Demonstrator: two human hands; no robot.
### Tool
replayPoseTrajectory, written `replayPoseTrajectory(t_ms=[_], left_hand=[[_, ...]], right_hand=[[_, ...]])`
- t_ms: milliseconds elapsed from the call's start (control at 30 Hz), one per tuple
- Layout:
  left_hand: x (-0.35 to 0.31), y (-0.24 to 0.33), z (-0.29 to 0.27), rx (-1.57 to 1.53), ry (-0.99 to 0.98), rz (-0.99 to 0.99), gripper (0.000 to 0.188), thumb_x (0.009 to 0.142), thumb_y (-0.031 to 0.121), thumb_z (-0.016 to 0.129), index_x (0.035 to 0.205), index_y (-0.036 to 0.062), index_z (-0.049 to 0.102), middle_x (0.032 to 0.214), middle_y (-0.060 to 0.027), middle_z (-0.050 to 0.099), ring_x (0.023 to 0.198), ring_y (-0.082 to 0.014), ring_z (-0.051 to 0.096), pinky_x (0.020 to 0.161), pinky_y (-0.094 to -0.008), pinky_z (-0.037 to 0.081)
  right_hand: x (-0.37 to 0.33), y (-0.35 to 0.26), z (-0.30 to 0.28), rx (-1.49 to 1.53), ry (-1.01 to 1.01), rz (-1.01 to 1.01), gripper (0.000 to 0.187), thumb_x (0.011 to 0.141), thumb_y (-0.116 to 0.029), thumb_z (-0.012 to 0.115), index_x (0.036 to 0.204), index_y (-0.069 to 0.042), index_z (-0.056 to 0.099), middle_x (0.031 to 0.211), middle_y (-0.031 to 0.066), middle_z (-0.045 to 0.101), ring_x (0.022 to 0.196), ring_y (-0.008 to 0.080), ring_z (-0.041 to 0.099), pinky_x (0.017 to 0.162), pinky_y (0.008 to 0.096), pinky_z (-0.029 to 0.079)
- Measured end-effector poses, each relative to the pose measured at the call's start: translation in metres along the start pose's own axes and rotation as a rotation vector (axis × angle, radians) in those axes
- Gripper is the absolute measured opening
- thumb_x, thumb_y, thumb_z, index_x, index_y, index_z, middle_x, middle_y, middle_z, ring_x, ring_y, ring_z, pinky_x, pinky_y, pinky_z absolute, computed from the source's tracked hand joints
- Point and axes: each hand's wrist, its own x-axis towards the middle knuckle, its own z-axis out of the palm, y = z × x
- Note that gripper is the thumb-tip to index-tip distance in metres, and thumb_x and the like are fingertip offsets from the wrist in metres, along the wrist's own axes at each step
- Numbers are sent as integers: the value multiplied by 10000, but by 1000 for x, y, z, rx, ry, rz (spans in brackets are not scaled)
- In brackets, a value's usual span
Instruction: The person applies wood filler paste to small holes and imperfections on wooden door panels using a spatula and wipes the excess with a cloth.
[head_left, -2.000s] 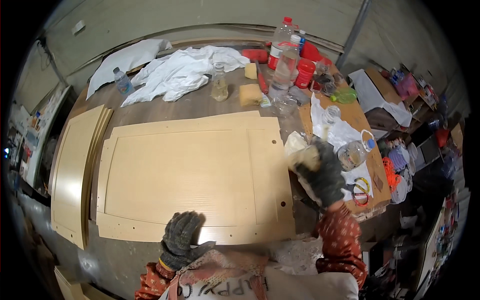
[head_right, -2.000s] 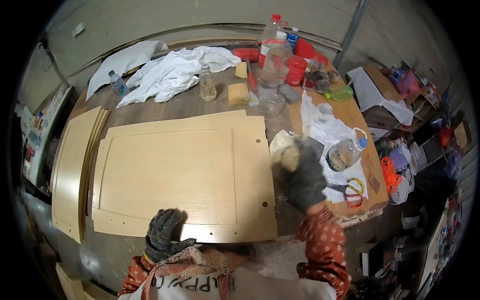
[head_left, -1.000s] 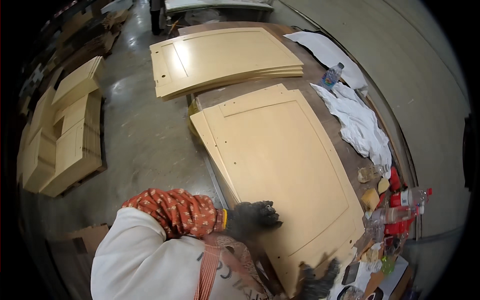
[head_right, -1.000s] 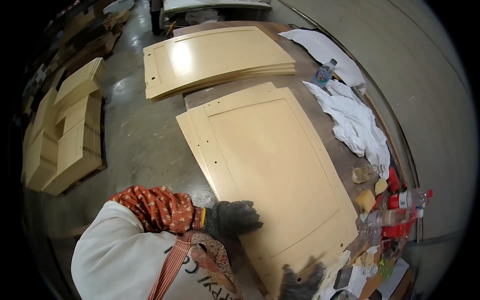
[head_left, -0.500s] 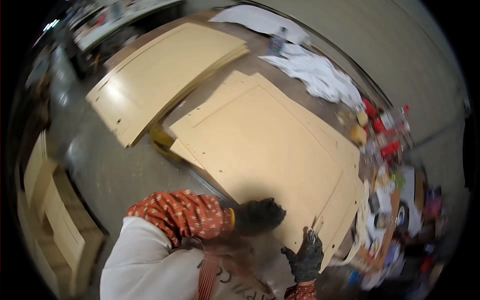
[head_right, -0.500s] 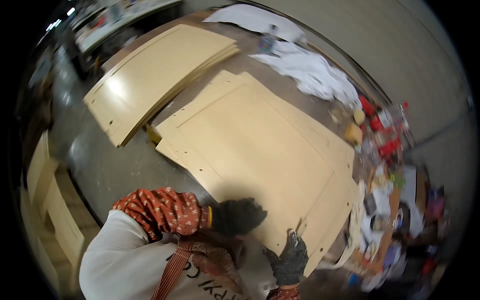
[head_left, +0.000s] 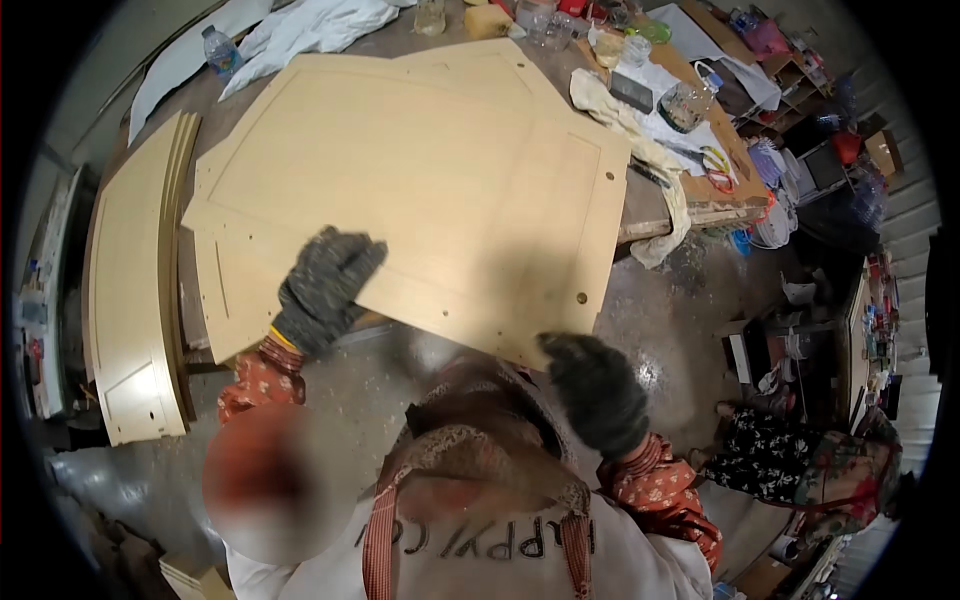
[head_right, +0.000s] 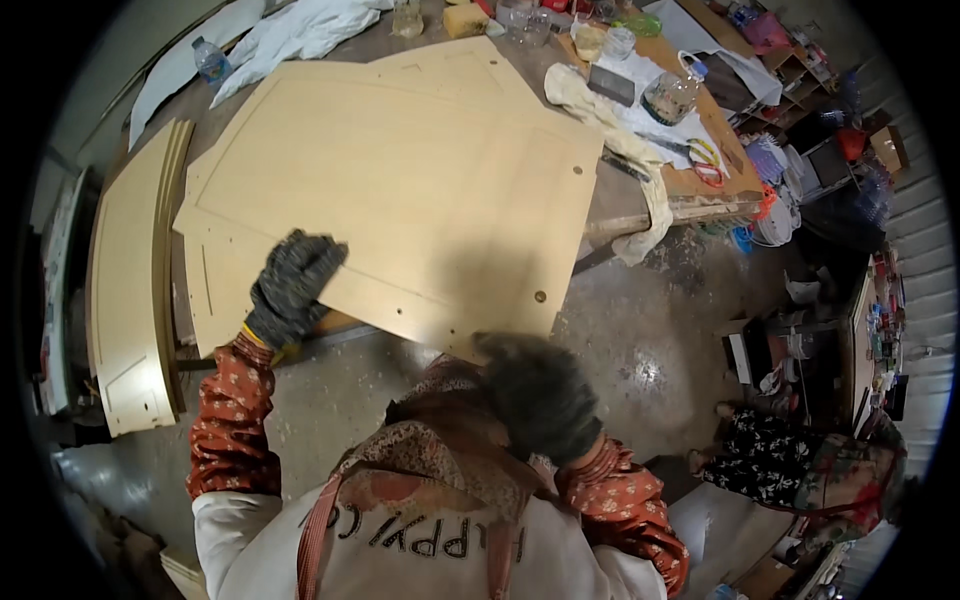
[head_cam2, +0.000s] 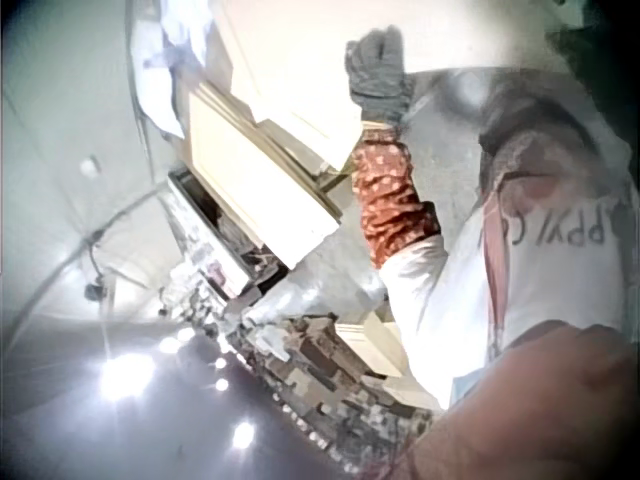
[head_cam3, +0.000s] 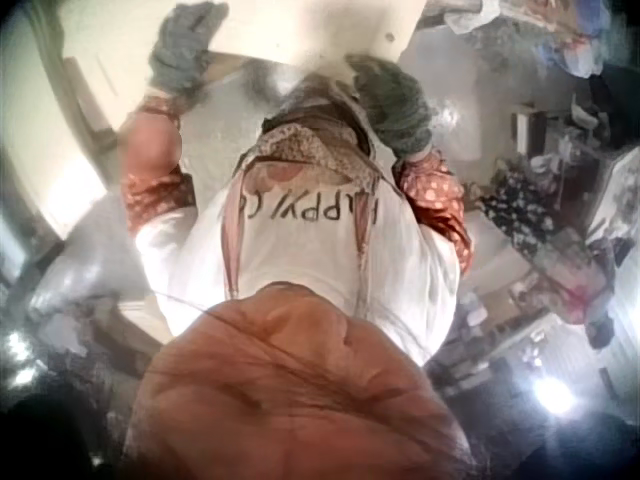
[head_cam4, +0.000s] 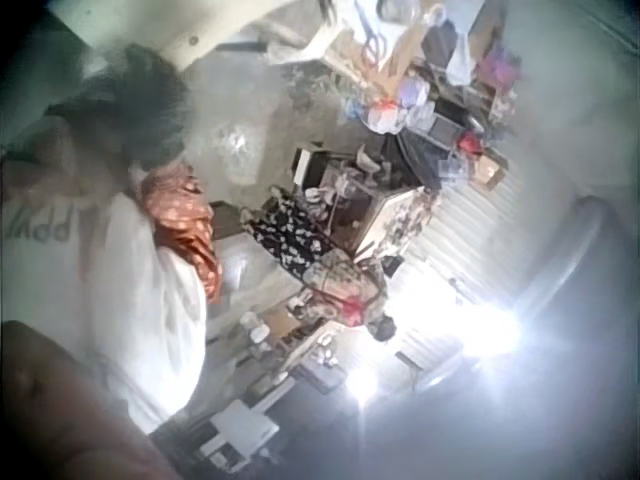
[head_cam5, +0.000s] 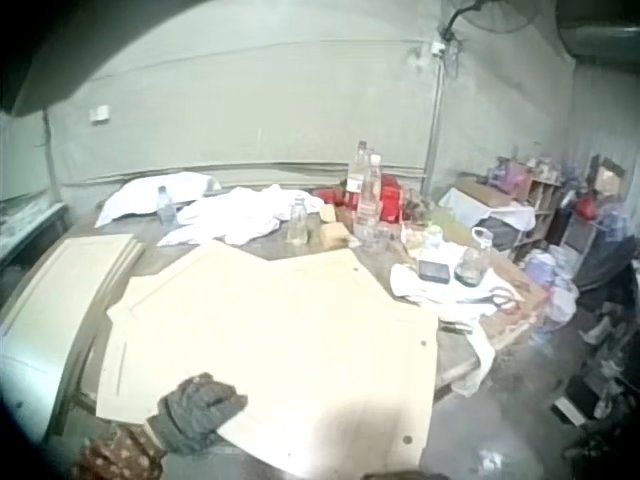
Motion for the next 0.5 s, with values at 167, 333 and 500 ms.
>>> replayPoseTrajectory(t_ms=[167, 333, 500], left_hand=[[-21, 48, 3, 193, 26, -304, 586, 734, 186, 656, 1281, 93, 467, 1243, -143, 475, 1156, -323, 448, 1003, -469, 341], [-25, 148, 47, -15, 502, -641, 469, 820, 138, 613, 1260, 80, 462, 1242, -141, 479, 1142, -285, 459, 988, -462, 368], [-36, 224, 122, -1690, 714, -1172, 405, 840, 16, 565, 1227, 21, 446, 997, -126, 561, 973, -211, 549, 751, -291, 515]], right_hand=[[-55, 57, -14, 334, 309, 484, 394, 843, 21, 446, 1224, -58, 506, 1022, 122, 631, 889, 244, 615, 801, 326, 487], [-68, 66, -42, 885, 329, 514, 499, 879, 17, 449, 1364, -57, 360, 984, 119, 622, 862, 170, 594, 771, 322, 492], [-84, 96, -42, 1079, 153, 643, 303, 870, 0, 492, 1166, -12, 551, 899, 76, 614, 786, 137, 580, 695, 274, 494]])
